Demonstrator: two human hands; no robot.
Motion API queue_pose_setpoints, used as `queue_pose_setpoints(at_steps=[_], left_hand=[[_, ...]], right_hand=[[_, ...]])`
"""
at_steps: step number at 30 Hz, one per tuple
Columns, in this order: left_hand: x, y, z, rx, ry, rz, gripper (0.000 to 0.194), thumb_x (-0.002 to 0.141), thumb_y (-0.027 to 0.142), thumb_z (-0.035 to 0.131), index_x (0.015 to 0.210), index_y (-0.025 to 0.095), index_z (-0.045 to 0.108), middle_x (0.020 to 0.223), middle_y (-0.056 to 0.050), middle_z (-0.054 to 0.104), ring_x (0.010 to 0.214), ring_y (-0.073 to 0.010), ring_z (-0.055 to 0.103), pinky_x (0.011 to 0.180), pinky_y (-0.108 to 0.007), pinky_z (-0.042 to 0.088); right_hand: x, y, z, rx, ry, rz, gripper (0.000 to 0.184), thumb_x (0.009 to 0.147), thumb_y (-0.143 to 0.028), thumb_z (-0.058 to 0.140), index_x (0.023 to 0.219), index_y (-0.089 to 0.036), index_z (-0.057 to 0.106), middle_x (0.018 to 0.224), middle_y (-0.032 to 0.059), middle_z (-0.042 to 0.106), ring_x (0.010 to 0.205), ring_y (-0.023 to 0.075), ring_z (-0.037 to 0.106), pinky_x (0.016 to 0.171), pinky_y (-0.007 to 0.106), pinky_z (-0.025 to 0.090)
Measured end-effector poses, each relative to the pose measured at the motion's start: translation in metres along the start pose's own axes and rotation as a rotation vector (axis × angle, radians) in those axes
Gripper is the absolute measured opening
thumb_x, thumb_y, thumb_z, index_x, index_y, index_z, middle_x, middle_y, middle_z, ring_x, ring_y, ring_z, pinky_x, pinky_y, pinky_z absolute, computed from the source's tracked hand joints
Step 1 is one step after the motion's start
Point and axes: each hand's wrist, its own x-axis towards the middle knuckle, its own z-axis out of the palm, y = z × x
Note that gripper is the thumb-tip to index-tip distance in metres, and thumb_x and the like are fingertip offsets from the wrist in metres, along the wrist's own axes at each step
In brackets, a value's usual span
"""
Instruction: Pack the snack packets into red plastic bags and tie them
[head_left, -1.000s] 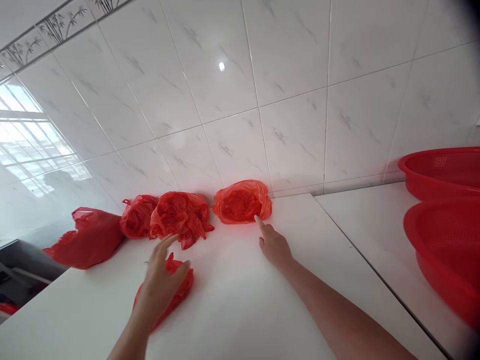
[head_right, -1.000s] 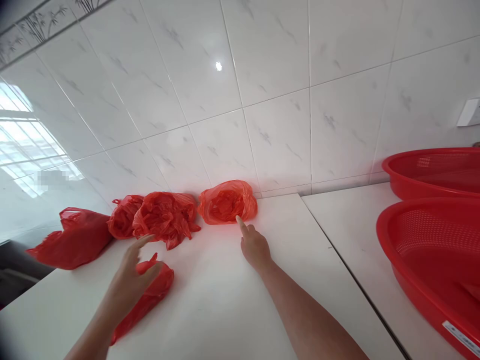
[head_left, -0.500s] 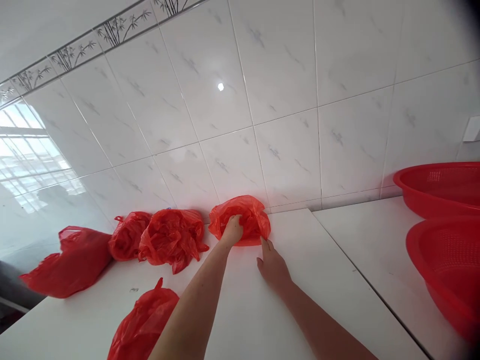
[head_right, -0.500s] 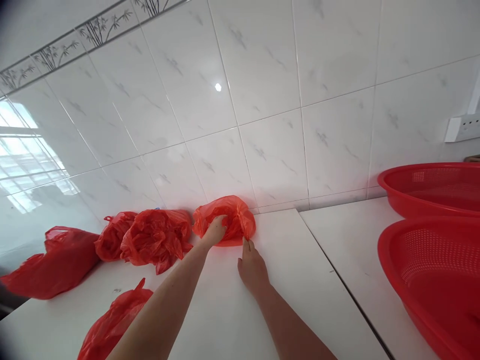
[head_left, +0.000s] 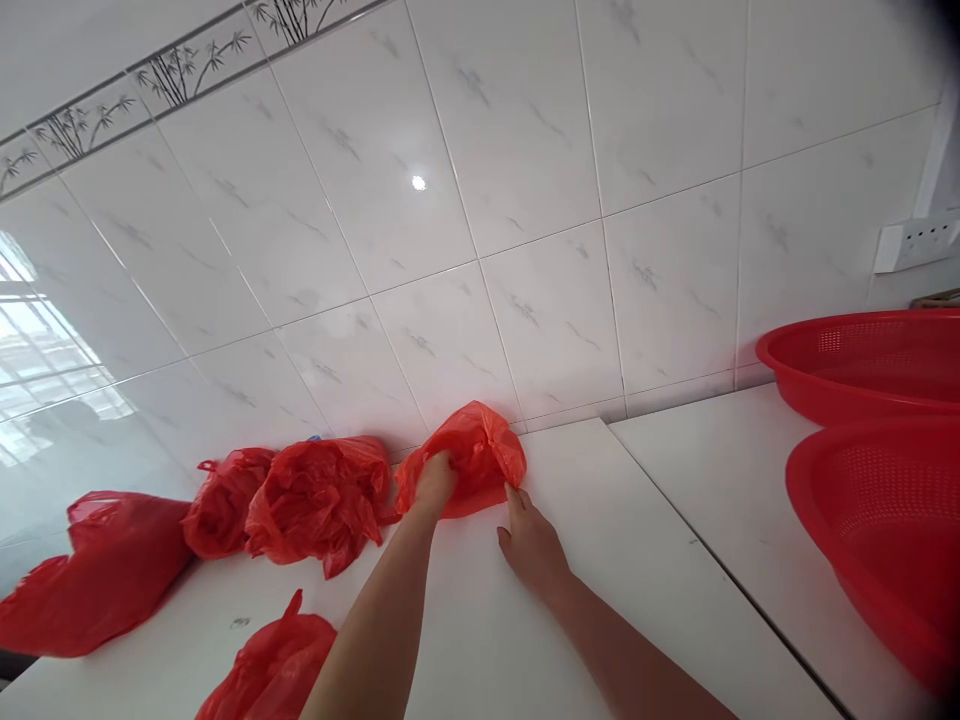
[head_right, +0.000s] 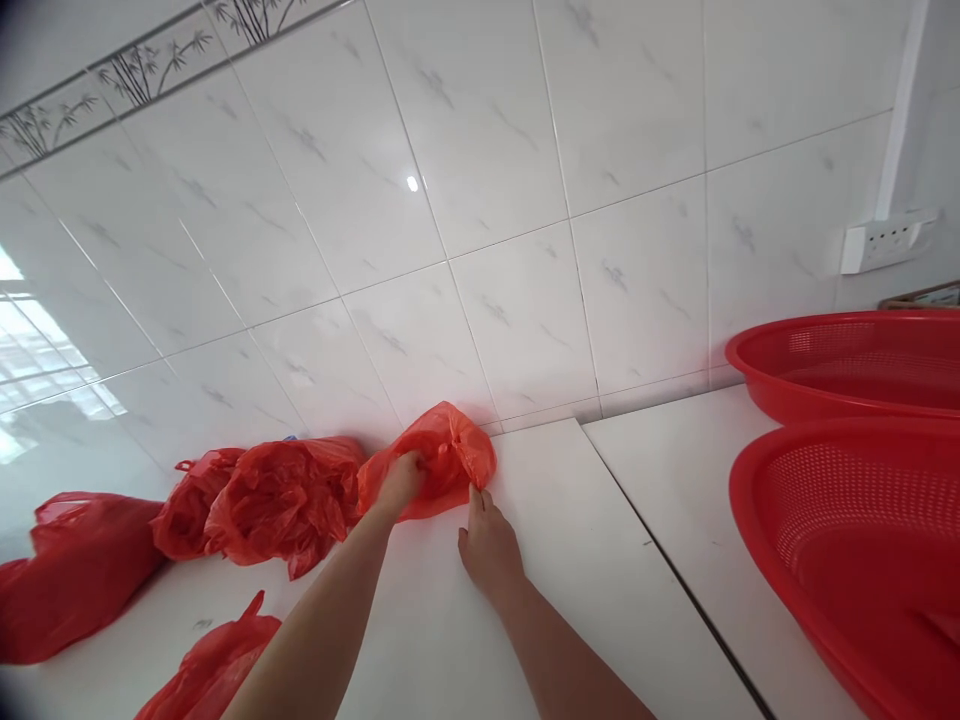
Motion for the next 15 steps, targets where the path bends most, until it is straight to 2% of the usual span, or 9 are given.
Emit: queue_pose_setpoints(at_steps=[3,5,7,8,11,15], left_hand=[[-0.009,0.018,-0.013,0.068,0.057,0.050,0.005,0.067,0.015,0.056,0.065,0.018,0.052,0.068,-0.003,0.055,0.073,-0.0187,0.051,0.064,-0.030,0.037],[-0.025,0.030,-0.022,0.087,0.081,0.094,0.002,0.070,0.018,0.054,0.071,0.018,0.056,0.077,-0.004,0.059,0.076,-0.0184,0.053,0.067,-0.030,0.039],[-0.049,0.037,-0.028,-0.011,0.063,0.130,0.011,0.075,0.024,0.052,0.081,0.019,0.060,0.085,-0.004,0.063,0.081,-0.0188,0.056,0.071,-0.030,0.042],[-0.063,0.038,-0.029,-0.128,0.021,0.139,0.017,0.077,0.027,0.051,0.087,0.019,0.062,0.089,-0.005,0.064,0.085,-0.0193,0.057,0.074,-0.030,0.044],[-0.105,0.034,-0.020,-0.547,-0.133,0.088,0.028,0.080,0.037,0.053,0.097,0.018,0.063,0.096,-0.007,0.065,0.093,-0.0205,0.059,0.079,-0.033,0.048],[-0.149,0.019,0.010,-0.795,-0.085,-0.096,0.029,0.074,0.040,0.062,0.091,0.016,0.064,0.091,-0.008,0.065,0.090,-0.0200,0.059,0.073,-0.031,0.049]], right_hand=[[0.000,0.000,-0.002,0.032,-0.006,0.006,0.068,0.081,-0.021,0.046,0.145,-0.018,0.025,0.141,0.0123,0.039,0.108,0.0244,0.056,0.084,0.033,0.045],[-0.002,-0.002,-0.007,0.069,-0.012,-0.006,0.071,0.080,-0.021,0.047,0.146,-0.025,0.021,0.140,0.0101,0.039,0.097,0.0212,0.060,0.078,0.032,0.046],[-0.003,-0.005,-0.012,0.121,0.013,-0.021,0.070,0.081,-0.022,0.046,0.146,-0.030,0.020,0.135,0.0079,0.044,0.090,0.0183,0.061,0.075,0.030,0.046],[-0.004,-0.007,-0.015,0.153,0.044,-0.021,0.067,0.082,-0.023,0.045,0.144,-0.030,0.022,0.130,0.0073,0.047,0.090,0.0180,0.060,0.075,0.030,0.045],[-0.008,-0.009,-0.025,0.254,0.138,0.031,0.053,0.086,-0.029,0.041,0.137,-0.025,0.031,0.111,0.0063,0.058,0.090,0.0189,0.060,0.074,0.029,0.044],[-0.021,-0.004,-0.035,0.319,0.085,0.076,0.046,0.085,-0.033,0.043,0.129,-0.024,0.034,0.086,0.0015,0.063,0.071,0.0177,0.059,0.062,0.027,0.042]])
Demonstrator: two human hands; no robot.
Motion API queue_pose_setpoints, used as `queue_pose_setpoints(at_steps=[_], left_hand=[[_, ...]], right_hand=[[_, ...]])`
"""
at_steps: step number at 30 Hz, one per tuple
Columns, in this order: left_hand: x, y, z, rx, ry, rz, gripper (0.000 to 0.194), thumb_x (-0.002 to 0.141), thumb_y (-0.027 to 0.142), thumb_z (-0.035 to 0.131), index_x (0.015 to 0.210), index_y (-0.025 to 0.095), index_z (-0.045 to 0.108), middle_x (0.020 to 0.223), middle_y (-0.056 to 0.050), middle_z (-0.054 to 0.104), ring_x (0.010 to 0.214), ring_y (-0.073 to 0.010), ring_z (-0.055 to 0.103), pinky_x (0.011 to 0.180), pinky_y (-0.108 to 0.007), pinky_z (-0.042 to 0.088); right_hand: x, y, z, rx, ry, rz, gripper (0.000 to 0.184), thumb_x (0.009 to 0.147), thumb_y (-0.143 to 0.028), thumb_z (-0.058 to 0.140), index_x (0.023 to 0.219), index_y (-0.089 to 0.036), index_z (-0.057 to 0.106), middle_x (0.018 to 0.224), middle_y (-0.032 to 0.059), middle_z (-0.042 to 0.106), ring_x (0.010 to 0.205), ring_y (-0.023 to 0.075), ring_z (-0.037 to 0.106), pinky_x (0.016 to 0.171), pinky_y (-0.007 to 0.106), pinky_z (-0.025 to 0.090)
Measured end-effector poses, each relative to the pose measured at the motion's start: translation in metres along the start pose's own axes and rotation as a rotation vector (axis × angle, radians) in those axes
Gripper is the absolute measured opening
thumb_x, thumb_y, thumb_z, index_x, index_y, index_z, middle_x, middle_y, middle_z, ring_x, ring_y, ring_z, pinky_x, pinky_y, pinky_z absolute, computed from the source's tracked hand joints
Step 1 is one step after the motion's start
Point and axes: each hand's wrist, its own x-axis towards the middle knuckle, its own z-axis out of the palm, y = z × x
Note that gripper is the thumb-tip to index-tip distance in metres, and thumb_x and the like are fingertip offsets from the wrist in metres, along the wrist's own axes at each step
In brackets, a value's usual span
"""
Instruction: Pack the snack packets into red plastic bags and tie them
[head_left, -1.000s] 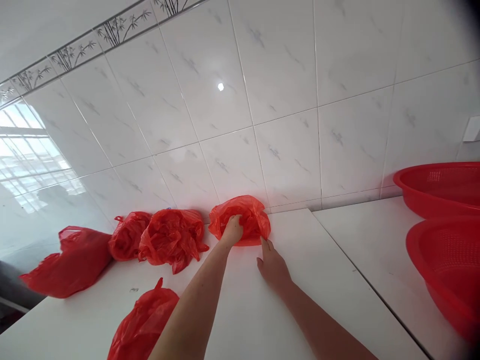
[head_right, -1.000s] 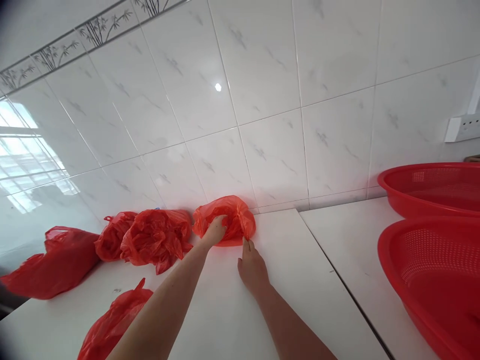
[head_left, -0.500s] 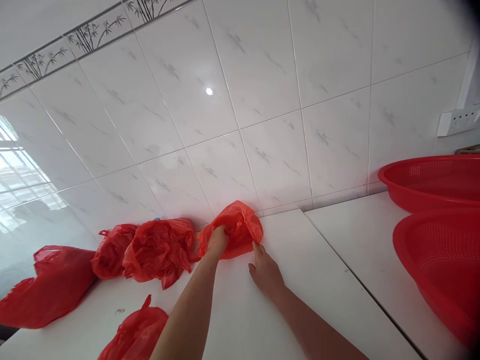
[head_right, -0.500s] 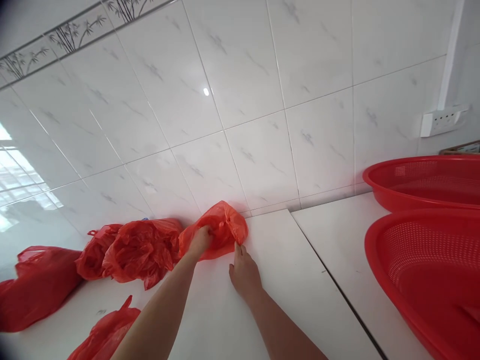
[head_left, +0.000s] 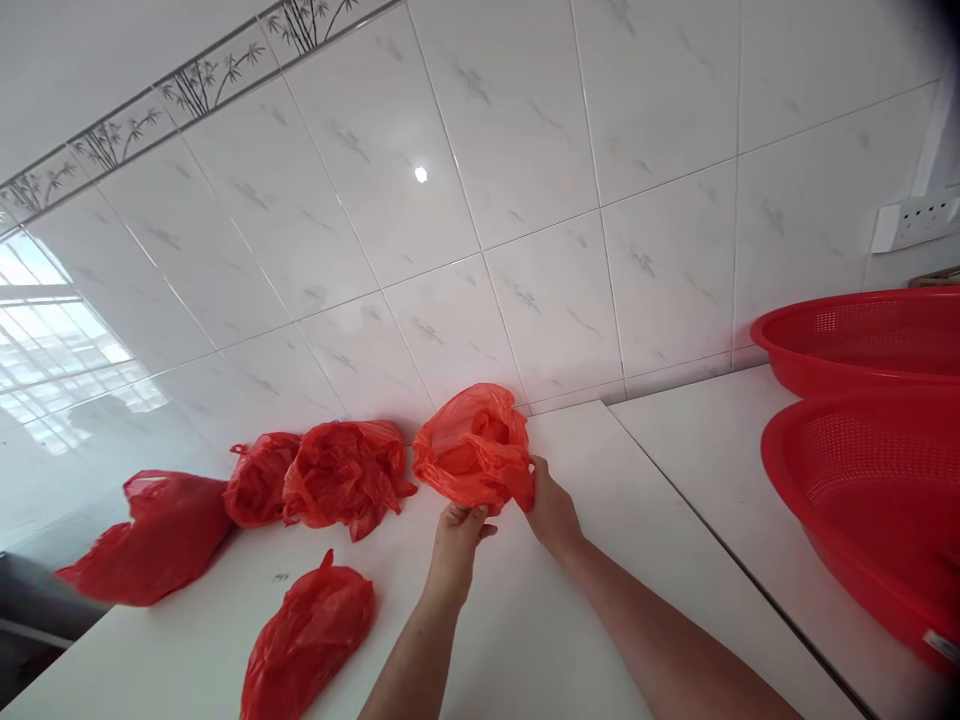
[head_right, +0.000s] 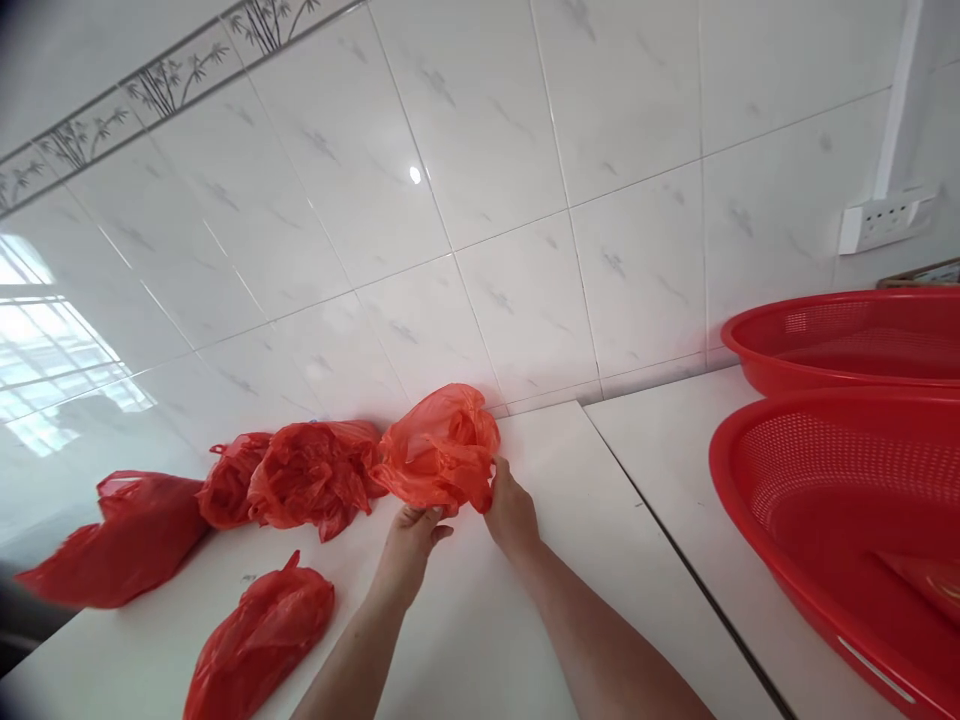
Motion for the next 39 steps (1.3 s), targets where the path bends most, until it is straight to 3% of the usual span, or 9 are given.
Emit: queue_pose_setpoints(at_steps=[7,12,15,19,23,28,32,35,39], left_hand=[[-0.022,-0.036,0.014,-0.019,0.001,-0.027,0.018,0.074,0.032,0.059,0.079,0.016,0.060,0.075,-0.004,0.062,0.070,-0.0157,0.058,0.062,-0.028,0.047],[-0.027,-0.042,0.022,0.117,-0.058,0.153,0.014,0.072,0.023,0.059,0.085,0.017,0.063,0.081,-0.003,0.065,0.075,-0.0165,0.059,0.069,-0.029,0.046],[-0.028,-0.048,0.021,0.240,-0.038,0.289,0.019,0.072,0.014,0.056,0.089,0.019,0.064,0.089,-0.003,0.064,0.080,-0.0162,0.059,0.071,-0.028,0.046],[-0.019,-0.053,-0.001,0.475,0.118,0.489,0.023,0.068,0.005,0.052,0.081,0.019,0.064,0.082,-0.002,0.057,0.073,-0.0139,0.055,0.067,-0.026,0.044],[-0.010,-0.051,-0.021,0.614,0.219,0.555,0.022,0.075,0.005,0.044,0.078,0.020,0.060,0.081,-0.002,0.055,0.077,-0.0141,0.054,0.069,-0.027,0.043],[-0.011,-0.048,-0.019,0.746,0.204,0.507,0.016,0.076,0.009,0.046,0.075,0.021,0.057,0.079,0.000,0.054,0.073,-0.0139,0.051,0.065,-0.026,0.040],[-0.013,-0.046,-0.018,0.738,0.212,0.403,0.013,0.077,0.014,0.048,0.075,0.022,0.059,0.079,0.000,0.055,0.071,-0.0143,0.052,0.063,-0.026,0.039],[-0.014,-0.046,-0.017,0.596,0.192,0.326,0.014,0.080,0.023,0.050,0.078,0.022,0.063,0.081,-0.002,0.058,0.072,-0.0150,0.054,0.065,-0.027,0.041],[-0.019,-0.050,-0.004,0.362,0.063,0.228,0.017,0.081,0.030,0.051,0.081,0.021,0.066,0.081,-0.002,0.062,0.072,-0.0149,0.056,0.066,-0.027,0.044]], right_hand=[[-0.041,0.006,-0.023,0.015,0.040,0.067,0.074,0.076,-0.037,0.055,0.141,-0.026,0.020,0.106,0.0045,0.058,0.079,0.0170,0.061,0.067,0.029,0.047],[-0.065,0.003,-0.037,0.071,-0.060,-0.038,0.072,0.078,-0.038,0.054,0.143,-0.032,0.022,0.122,0.0054,0.052,0.088,0.0163,0.060,0.074,0.030,0.048],[-0.063,0.008,-0.041,-0.009,-0.081,-0.070,0.034,0.083,-0.036,0.044,0.113,-0.025,0.057,0.100,0.0040,0.061,0.081,0.0172,0.059,0.069,0.029,0.046],[-0.044,0.022,-0.061,-0.017,0.109,0.047,0.017,0.078,-0.026,0.041,0.073,-0.022,0.057,0.069,-0.0012,0.058,0.063,0.0148,0.053,0.057,0.025,0.038],[-0.029,0.035,-0.092,0.086,0.306,0.217,0.021,0.079,-0.040,0.050,0.072,-0.021,0.056,0.064,-0.0019,0.056,0.060,0.0146,0.053,0.054,0.025,0.038],[-0.025,0.039,-0.102,0.391,0.343,0.339,0.039,0.074,-0.059,0.058,0.074,-0.019,0.056,0.061,-0.0014,0.055,0.051,0.0119,0.051,0.048,0.024,0.038],[-0.022,0.041,-0.101,0.743,0.197,0.405,0.044,0.076,-0.063,0.055,0.075,-0.019,0.054,0.057,-0.0008,0.054,0.045,0.0092,0.045,0.040,0.020,0.032],[-0.022,0.040,-0.100,0.929,-0.126,0.485,0.041,0.080,-0.059,0.051,0.087,-0.020,0.056,0.060,0.0011,0.059,0.042,0.0086,0.043,0.035,0.018,0.025],[-0.035,0.022,-0.089,0.883,-0.513,0.350,0.038,0.077,-0.041,0.065,0.109,-0.021,0.056,0.089,0.0050,0.068,0.065,0.0125,0.061,0.051,0.021,0.046]])
